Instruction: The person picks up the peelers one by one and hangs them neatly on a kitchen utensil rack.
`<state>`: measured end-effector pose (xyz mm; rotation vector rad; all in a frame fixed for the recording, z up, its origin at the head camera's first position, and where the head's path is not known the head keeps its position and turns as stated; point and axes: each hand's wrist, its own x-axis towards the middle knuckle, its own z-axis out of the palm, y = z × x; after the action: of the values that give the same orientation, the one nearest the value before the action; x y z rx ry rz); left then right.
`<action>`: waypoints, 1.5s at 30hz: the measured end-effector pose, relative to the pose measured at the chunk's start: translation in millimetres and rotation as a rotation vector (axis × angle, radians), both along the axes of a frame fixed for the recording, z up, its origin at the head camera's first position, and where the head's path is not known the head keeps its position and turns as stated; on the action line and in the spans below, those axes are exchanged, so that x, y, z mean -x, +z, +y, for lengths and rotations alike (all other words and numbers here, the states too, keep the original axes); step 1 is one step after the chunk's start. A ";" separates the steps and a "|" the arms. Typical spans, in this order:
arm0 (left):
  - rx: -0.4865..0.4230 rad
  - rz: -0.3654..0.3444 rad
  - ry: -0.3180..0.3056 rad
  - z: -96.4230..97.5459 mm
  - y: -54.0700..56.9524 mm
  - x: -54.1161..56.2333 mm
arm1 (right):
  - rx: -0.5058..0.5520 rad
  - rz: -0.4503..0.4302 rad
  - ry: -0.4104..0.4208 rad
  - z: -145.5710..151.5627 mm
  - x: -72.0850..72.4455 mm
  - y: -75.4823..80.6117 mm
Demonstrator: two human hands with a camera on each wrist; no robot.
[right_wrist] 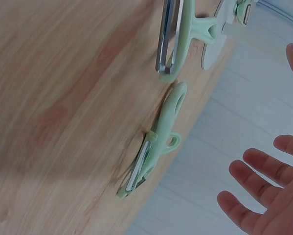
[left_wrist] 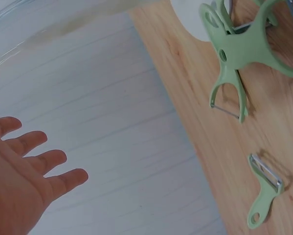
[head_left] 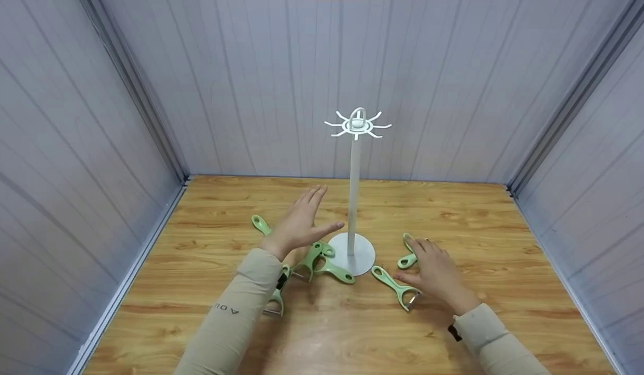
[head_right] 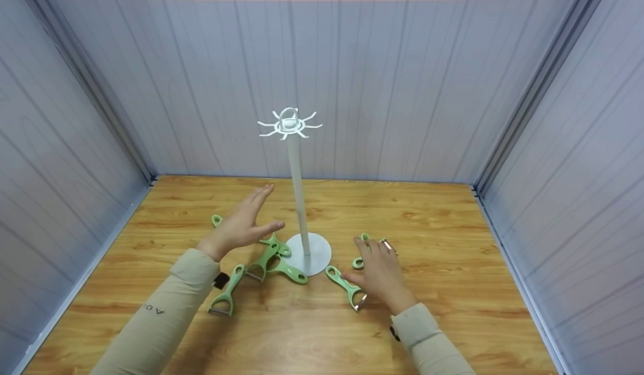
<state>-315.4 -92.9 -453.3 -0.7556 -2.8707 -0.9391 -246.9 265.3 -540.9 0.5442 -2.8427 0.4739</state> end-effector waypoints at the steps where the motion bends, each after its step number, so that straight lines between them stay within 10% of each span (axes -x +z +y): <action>1: -0.012 -0.002 -0.005 1.3 -0.1 0.8 | 0.004 -0.007 0.003 -1.0 0.0 -0.6; 24: -0.362 -0.088 -0.068 30.0 -5.1 14.5 | -0.031 -0.093 0.052 -12.2 0.3 -8.5; 45: -0.583 -0.077 -0.054 61.0 -9.1 19.7 | -0.007 -0.348 0.037 -21.3 0.5 -20.7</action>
<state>-335.1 -31.9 -462.5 -0.7383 -2.4191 -1.7250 -247.4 243.9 -561.6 0.5655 -3.1683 0.6197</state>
